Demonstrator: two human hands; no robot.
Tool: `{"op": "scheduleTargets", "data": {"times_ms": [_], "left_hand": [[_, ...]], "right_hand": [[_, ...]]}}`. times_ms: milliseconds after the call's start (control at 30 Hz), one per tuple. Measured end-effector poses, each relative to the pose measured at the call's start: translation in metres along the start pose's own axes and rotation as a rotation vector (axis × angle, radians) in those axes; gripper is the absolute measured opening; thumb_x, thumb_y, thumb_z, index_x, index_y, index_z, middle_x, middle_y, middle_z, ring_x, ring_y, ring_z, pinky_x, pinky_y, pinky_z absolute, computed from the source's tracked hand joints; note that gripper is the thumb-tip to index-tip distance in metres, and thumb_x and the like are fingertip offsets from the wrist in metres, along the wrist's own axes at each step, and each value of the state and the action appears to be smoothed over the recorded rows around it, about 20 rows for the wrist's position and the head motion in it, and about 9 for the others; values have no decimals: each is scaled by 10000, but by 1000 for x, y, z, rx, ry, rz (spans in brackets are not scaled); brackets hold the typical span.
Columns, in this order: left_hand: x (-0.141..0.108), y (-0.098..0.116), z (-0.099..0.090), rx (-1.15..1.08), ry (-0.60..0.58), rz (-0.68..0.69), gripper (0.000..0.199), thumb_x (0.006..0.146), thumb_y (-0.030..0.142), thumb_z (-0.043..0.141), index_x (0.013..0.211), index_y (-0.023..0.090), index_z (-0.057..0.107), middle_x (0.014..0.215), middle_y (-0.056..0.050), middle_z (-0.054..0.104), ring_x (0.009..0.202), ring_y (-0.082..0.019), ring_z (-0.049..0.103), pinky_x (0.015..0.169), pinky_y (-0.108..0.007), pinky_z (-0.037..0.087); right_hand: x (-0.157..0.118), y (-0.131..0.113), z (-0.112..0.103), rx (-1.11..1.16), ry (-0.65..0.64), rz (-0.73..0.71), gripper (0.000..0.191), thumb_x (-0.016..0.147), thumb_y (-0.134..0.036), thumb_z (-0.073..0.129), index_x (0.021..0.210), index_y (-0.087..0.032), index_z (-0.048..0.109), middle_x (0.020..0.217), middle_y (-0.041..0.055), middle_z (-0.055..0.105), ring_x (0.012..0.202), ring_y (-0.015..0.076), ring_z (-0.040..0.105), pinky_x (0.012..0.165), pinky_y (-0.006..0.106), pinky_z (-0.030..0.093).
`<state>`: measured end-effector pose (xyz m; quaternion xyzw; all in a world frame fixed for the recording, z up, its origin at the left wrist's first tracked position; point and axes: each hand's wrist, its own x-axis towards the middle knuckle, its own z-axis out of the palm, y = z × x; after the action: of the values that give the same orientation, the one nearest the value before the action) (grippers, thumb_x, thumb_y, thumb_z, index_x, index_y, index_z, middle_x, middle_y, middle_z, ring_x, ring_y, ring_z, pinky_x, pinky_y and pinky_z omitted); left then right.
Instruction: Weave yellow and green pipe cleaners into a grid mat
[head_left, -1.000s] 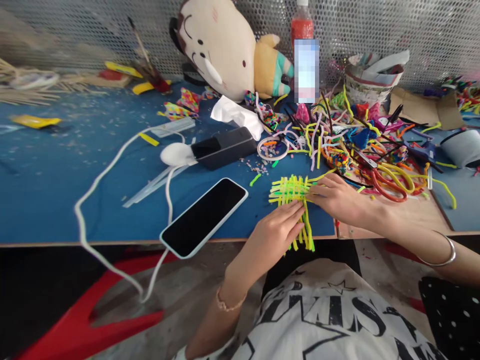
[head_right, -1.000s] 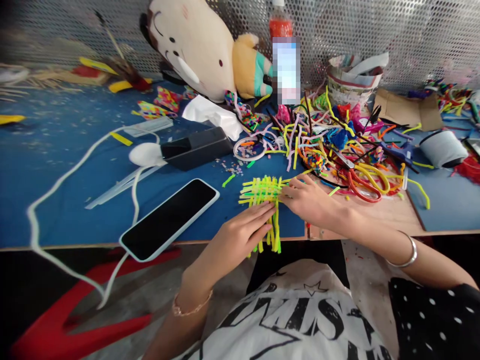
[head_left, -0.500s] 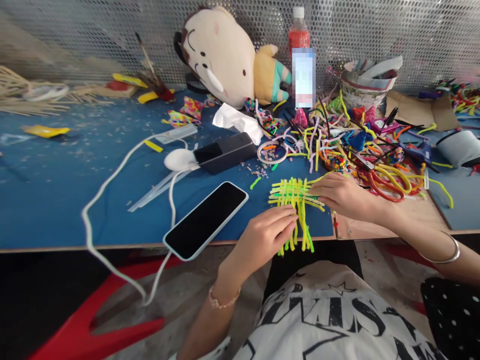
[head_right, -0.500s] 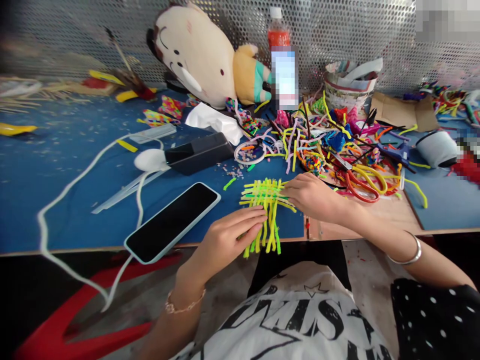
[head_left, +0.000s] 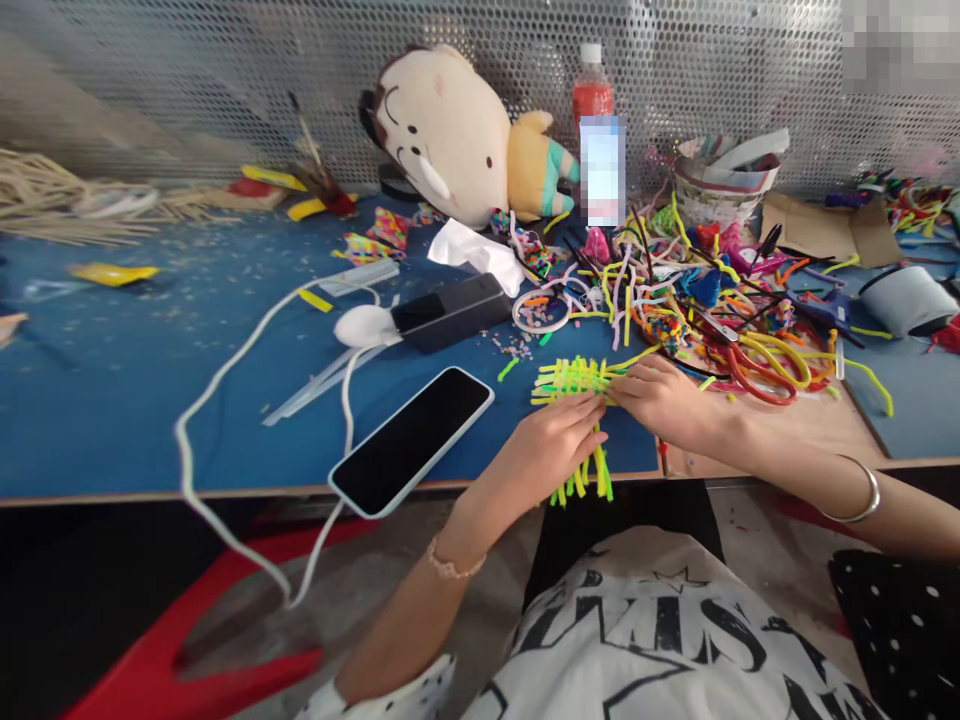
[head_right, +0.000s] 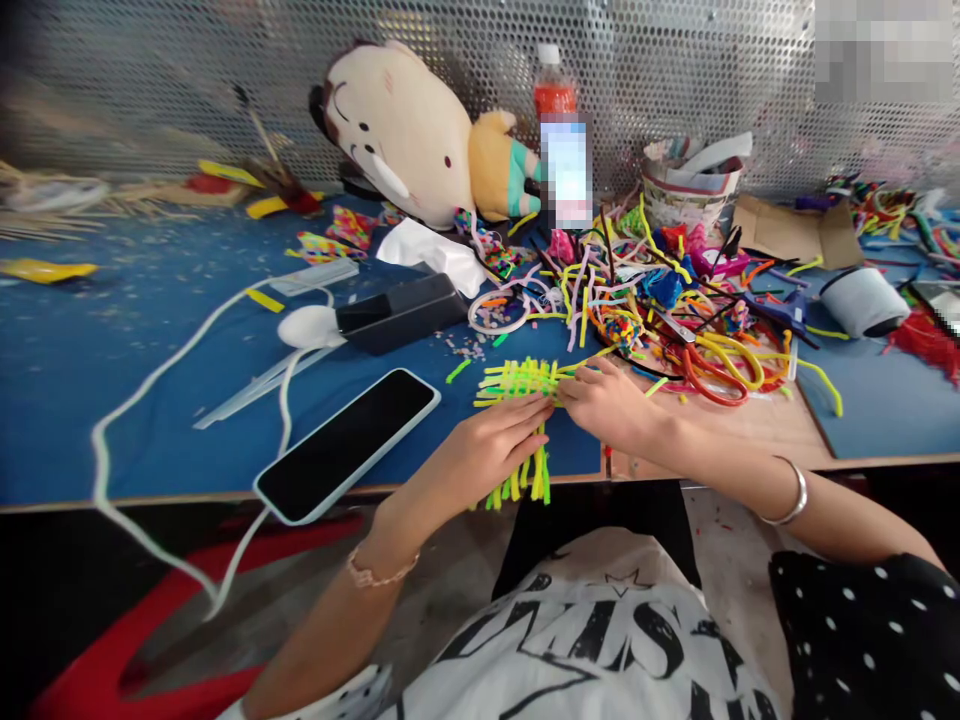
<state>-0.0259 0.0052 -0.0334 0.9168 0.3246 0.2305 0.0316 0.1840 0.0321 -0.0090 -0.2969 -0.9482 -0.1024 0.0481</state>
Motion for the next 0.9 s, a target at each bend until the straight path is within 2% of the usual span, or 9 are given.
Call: {"op": "scheduleTargets", "data": {"times_ms": [67, 200, 300, 433, 633, 767, 900], "left_hand": [[-1, 0, -2, 8, 5, 13, 315, 992, 249, 409, 1159, 126, 645, 1186, -102, 692, 1143, -205, 636, 1012, -378, 531], [0, 1, -1, -10, 49, 7, 329, 995, 239, 390, 1159, 104, 641, 1159, -113, 703, 1131, -205, 642, 991, -372, 545], [0, 1, 1, -12, 66, -9, 340, 994, 235, 377, 1180, 101, 628, 1191, -128, 683, 1160, -214, 622, 996, -382, 540], [-1, 0, 3, 7, 21, -69, 344, 979, 261, 410, 1239, 134, 596, 1283, -144, 623, 1234, -247, 567, 1016, -427, 516], [0, -2, 3, -6, -37, -112, 389, 973, 299, 423, 1290, 112, 549, 1331, -174, 584, 1271, -272, 532, 1035, -454, 488], [0, -3, 3, -28, -35, -123, 378, 968, 308, 434, 1261, 113, 570, 1301, -166, 610, 1228, -261, 572, 1027, -432, 498], [0, -2, 3, -28, -17, -120, 359, 962, 305, 444, 1234, 119, 586, 1274, -158, 630, 1198, -255, 595, 1014, -420, 508]], "right_hand": [[1, 2, -2, 7, -15, -4, 195, 916, -91, 507, 879, -164, 684, 921, 42, 708, 840, 168, 592, 798, 319, 388], [17, 13, -11, 151, -91, 53, 224, 955, -167, 458, 884, -151, 670, 854, 42, 683, 764, 151, 570, 716, 284, 386], [34, 24, -14, 128, -113, 116, 224, 922, -85, 448, 987, -121, 659, 943, 79, 667, 833, 166, 565, 737, 286, 379], [50, 38, -9, 104, -182, -38, 200, 916, -109, 475, 916, -129, 674, 909, 79, 643, 849, 178, 542, 751, 294, 369], [56, 48, -2, 130, -159, -190, 180, 936, -148, 479, 904, -159, 655, 861, 54, 617, 810, 170, 506, 713, 288, 353], [59, 46, 0, 81, -163, -235, 195, 943, -140, 461, 906, -167, 650, 847, 51, 618, 795, 173, 493, 696, 296, 332], [59, 44, 0, 43, -125, -209, 198, 943, -150, 459, 902, -169, 652, 850, 53, 629, 801, 180, 491, 714, 311, 319]]}}
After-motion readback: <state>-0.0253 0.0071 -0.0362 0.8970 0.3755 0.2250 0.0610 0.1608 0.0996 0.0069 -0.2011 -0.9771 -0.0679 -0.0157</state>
